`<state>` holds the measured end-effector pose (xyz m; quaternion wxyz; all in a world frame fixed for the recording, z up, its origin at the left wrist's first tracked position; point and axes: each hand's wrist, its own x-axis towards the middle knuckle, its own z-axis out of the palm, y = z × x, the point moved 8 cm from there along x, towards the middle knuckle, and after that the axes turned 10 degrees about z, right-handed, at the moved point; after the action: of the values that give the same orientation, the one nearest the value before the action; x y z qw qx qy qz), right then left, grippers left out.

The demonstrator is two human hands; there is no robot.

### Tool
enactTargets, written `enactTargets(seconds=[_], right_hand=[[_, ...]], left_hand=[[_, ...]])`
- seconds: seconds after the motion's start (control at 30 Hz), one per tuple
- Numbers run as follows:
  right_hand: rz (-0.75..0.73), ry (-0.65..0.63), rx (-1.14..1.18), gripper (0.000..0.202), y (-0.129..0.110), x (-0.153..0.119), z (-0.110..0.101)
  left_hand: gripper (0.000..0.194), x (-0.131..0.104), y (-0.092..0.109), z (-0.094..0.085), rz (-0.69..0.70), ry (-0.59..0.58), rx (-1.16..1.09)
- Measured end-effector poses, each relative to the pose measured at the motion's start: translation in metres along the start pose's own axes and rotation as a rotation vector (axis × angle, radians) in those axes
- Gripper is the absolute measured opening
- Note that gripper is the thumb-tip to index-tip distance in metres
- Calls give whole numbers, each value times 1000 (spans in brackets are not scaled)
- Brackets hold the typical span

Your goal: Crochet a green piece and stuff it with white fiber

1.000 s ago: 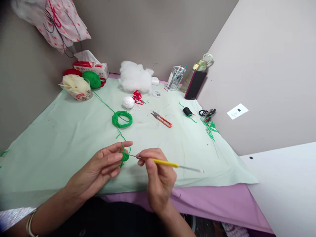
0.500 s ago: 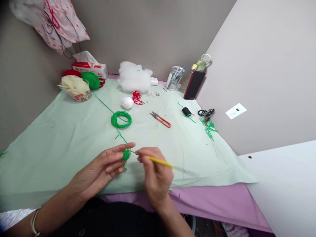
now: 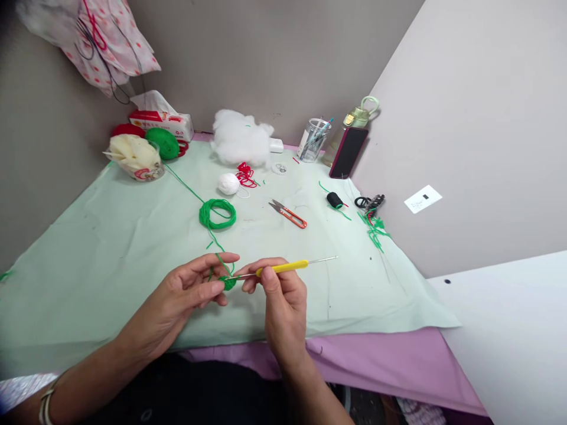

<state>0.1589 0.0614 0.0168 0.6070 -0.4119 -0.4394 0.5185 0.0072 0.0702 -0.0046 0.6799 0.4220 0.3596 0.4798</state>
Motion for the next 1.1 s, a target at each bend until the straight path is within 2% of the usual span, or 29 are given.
enactTargets(seconds=[0.07, 0.17, 0.3, 0.37, 0.4, 0.47, 0.53, 0.63, 0.7, 0.77, 0.87, 0.93, 0.97, 1.03, 1.1], right_hand=[[-46, 7, -95, 23, -8, -3, 1], [-201, 32, -397, 24, -23, -13, 6], [-600, -33, -802, 29, -35, -34, 29], [-760, -12, -919, 32, -35, -43, 35], [-780, 8, -931, 33, -34, -44, 35], [-688, 40, -819, 32, -32, -39, 27], [-497, 87, -574, 30, -30, -29, 13], [-256, 91, -261, 26, -22, -14, 3], [-186, 36, -225, 23, -18, -10, 8], [-194, 23, -309, 23, -17, -10, 12], [-380, 51, -549, 31, -22, -22, 18], [-544, 43, -690, 40, -27, -33, 23], [-580, 42, -714, 42, -28, -35, 23], [-514, 88, -625, 36, -29, -31, 13], [-334, 140, -412, 26, -24, -20, -1]], left_hand=[[31, 0, 2, -1, 23, 2, 11], [32, 0, 3, -3, 62, 16, 98], [33, -2, 8, -6, 143, 109, 222], [42, -3, 1, -2, 69, 94, 95], [46, -3, -5, 2, -9, 63, -15], [48, -4, -14, 9, -159, 12, -227], [41, -3, -15, 9, -209, 10, -341], [38, 0, -9, 6, -147, 22, -314], [41, 1, -5, 7, -101, 10, -243], [43, 0, -3, 9, -53, 23, -184], [46, -1, -4, 10, -31, 63, -188], [43, -2, -11, 13, -107, 41, -266], [40, -2, -14, 14, -155, 28, -314], [31, -3, -18, 13, -220, 28, -386], [27, -1, -16, 8, -199, 60, -398]])
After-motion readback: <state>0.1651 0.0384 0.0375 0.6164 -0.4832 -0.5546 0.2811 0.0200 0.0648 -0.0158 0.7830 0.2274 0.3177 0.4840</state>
